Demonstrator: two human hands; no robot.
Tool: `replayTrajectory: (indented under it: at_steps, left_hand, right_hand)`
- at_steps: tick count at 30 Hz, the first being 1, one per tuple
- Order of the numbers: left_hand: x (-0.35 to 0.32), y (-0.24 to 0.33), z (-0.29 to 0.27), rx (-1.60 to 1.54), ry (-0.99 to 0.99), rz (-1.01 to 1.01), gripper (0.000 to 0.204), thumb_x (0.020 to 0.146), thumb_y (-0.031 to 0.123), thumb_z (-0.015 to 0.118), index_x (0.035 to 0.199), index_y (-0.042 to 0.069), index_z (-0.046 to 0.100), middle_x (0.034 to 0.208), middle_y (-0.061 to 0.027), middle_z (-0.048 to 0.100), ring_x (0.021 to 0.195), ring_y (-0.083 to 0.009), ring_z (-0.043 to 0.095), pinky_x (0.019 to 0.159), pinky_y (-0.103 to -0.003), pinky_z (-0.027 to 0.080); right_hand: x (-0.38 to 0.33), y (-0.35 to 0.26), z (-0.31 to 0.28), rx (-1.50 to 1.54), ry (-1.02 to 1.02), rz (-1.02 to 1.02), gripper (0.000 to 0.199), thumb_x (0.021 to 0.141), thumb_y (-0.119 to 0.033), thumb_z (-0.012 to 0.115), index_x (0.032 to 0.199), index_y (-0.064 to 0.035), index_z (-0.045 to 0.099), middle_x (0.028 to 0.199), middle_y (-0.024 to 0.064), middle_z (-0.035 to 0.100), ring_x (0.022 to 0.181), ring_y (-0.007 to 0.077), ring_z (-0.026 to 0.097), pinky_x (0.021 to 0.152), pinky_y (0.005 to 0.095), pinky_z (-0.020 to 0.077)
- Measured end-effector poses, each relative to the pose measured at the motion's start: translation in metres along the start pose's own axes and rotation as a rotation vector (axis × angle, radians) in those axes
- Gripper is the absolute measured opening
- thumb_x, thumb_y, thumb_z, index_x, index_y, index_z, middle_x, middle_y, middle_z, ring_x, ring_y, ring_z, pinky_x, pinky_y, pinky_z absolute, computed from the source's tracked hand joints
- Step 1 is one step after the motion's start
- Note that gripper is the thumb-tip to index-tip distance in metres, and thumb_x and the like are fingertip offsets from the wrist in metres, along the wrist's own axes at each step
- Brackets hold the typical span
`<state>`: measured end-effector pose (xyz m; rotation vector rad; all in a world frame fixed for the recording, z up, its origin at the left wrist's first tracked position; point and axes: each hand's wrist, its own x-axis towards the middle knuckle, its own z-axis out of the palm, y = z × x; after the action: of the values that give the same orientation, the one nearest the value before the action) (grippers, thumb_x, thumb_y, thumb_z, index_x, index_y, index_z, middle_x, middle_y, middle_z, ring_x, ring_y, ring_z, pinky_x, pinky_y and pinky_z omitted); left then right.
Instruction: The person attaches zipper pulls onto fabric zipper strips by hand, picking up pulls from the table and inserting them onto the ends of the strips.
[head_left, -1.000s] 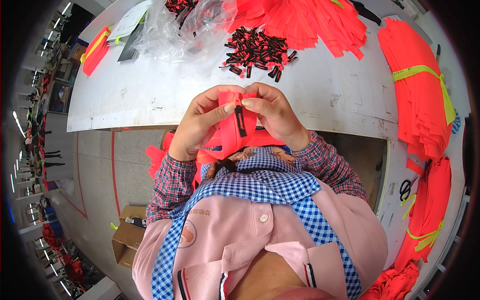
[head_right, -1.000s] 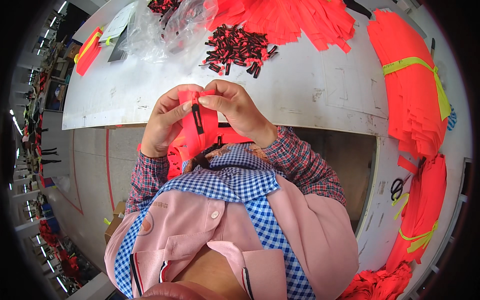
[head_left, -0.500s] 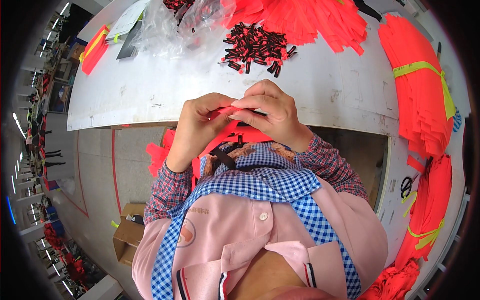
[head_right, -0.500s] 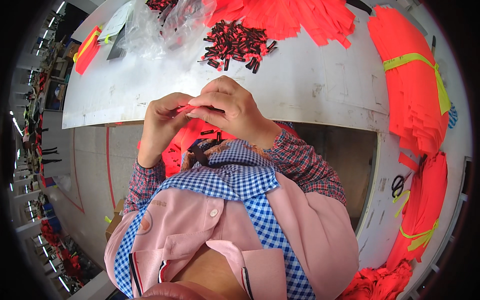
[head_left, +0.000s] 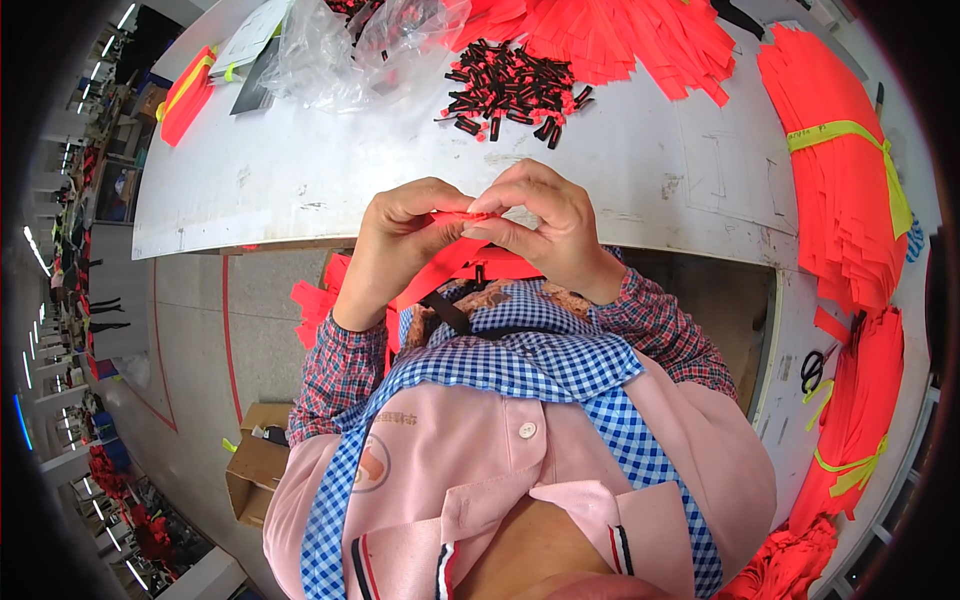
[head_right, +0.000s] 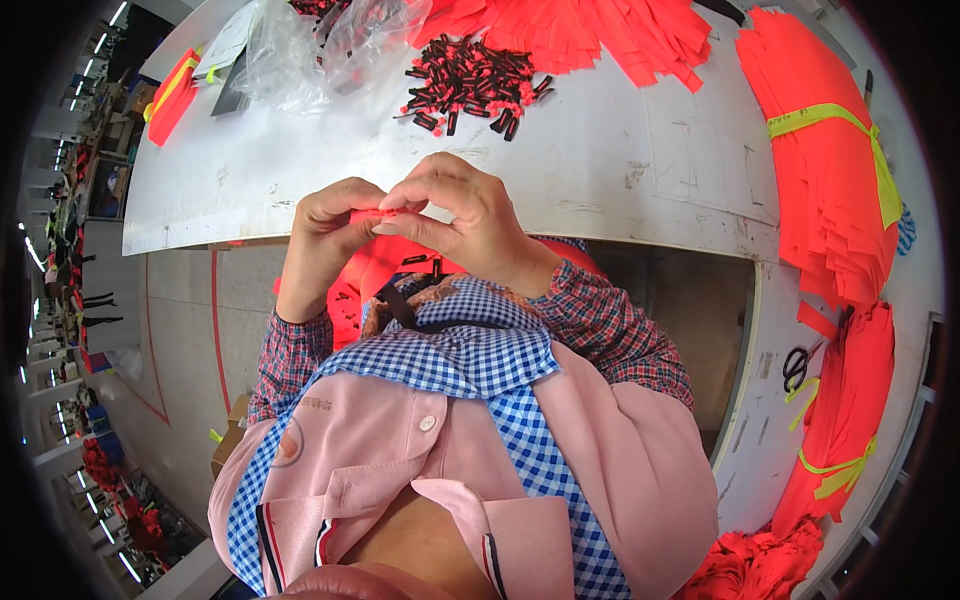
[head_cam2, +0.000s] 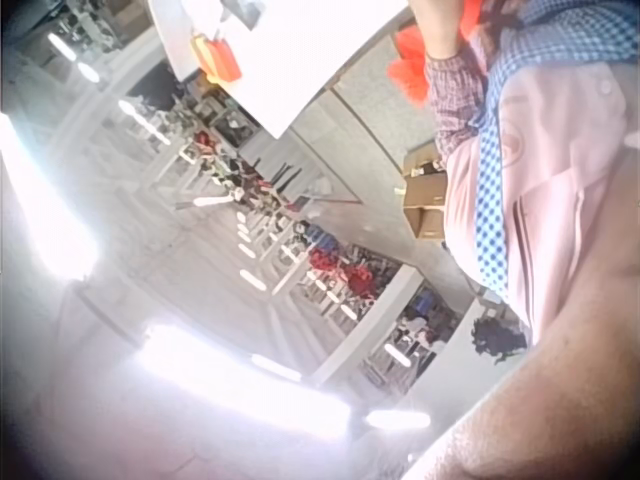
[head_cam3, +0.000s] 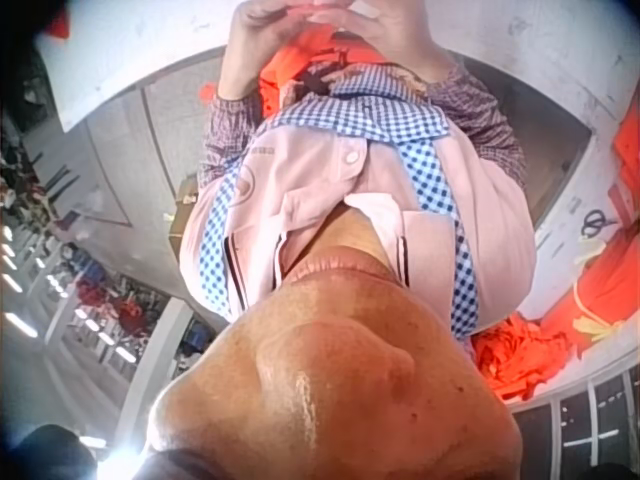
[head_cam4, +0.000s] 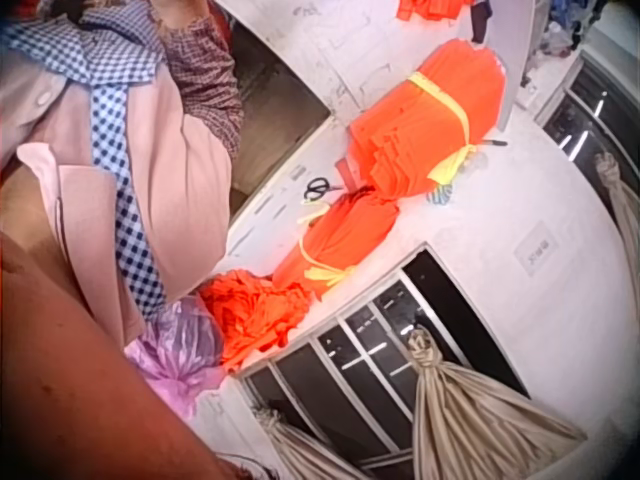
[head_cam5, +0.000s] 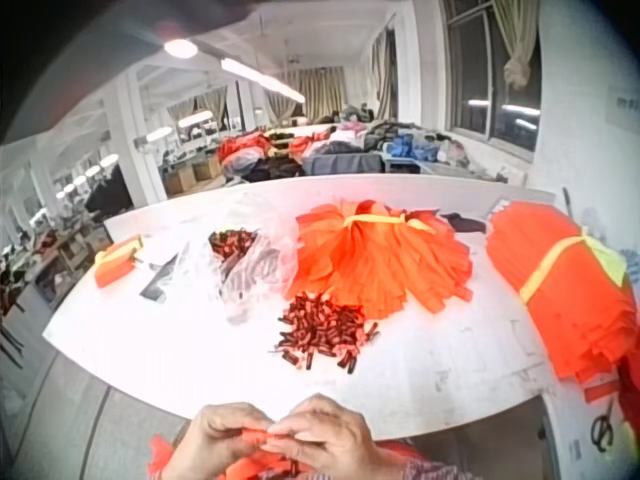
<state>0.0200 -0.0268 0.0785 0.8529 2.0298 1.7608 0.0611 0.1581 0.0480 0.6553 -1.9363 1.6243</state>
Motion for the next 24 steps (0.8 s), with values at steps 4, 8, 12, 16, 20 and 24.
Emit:
replayTrajectory:
  at_steps: [4,8,12,16,20,24]
  left_hand:
    - [0.000,-0.004,-0.002,0.000,-0.012,0.012,0.015,0.079,-0.007,0.065,0.093,-0.001,0.068,0.085,-0.0048,0.064,0.082,-0.0120,0.060,0.073,-0.024,0.048]
    - [0.000,0.000,-0.001,0.086,-0.009,0.040,0.014,0.080,-0.006,0.065,0.093,-0.002,0.067,0.085,-0.0049,0.065,0.082,-0.0118,0.060,0.074,-0.024,0.048]
    - [-0.004,0.004,0.002,0.012,0.018,-0.047,0.012,0.081,-0.005,0.064,0.093,-0.003,0.067,0.086,-0.0054,0.065,0.081,-0.0120,0.061,0.074,-0.025,0.049]
    - [-0.010,0.009,0.002,0.076,-0.002,-0.123,0.012,0.083,-0.004,0.064,0.094,-0.004,0.067,0.086,-0.0058,0.066,0.081,-0.0115,0.061,0.073,-0.024,0.049]
    - [-0.007,0.006,0.000,0.129,-0.014,-0.086,0.013,0.084,-0.004,0.062,0.096,-0.004,0.066,0.085,-0.0053,0.066,0.081,-0.0104,0.060,0.073,-0.023,0.049]
    - [0.000,0.000,-0.001,0.046,0.017,-0.087,0.013,0.084,-0.004,0.061,0.096,-0.004,0.066,0.086,-0.0046,0.066,0.081,-0.0096,0.060,0.074,-0.023,0.049]
  right_hand:
    - [0.001,-0.001,-0.001,0.068,-0.036,0.049,0.016,0.076,-0.006,0.075,0.089,-0.0039,0.067,0.080,0.0057,0.061,0.072,0.0149,0.062,0.063,0.0256,0.0509]
    - [0.003,0.000,-0.003,0.050,-0.045,0.021,0.016,0.076,-0.006,0.075,0.088,-0.0039,0.066,0.080,0.0056,0.061,0.071,0.0145,0.061,0.063,0.0253,0.0504]
    - [0.000,-0.001,-0.002,0.092,-0.069,0.060,0.017,0.077,-0.009,0.075,0.088,-0.0030,0.064,0.080,0.0057,0.061,0.072,0.0135,0.061,0.063,0.0246,0.0500]
    - [-0.006,0.000,0.000,0.335,-0.095,0.208,0.017,0.079,-0.011,0.074,0.087,-0.0012,0.063,0.081,0.0055,0.061,0.074,0.0117,0.062,0.065,0.0242,0.0506]
    - [-0.005,0.005,0.003,0.420,-0.109,0.288,0.017,0.081,-0.011,0.073,0.087,-0.0003,0.061,0.081,0.0057,0.060,0.075,0.0111,0.062,0.066,0.0243,0.0511]
    - [0.006,0.006,-0.003,0.263,-0.167,0.238,0.017,0.082,-0.011,0.072,0.086,0.0003,0.060,0.081,0.0055,0.060,0.075,0.0108,0.061,0.066,0.0242,0.0508]
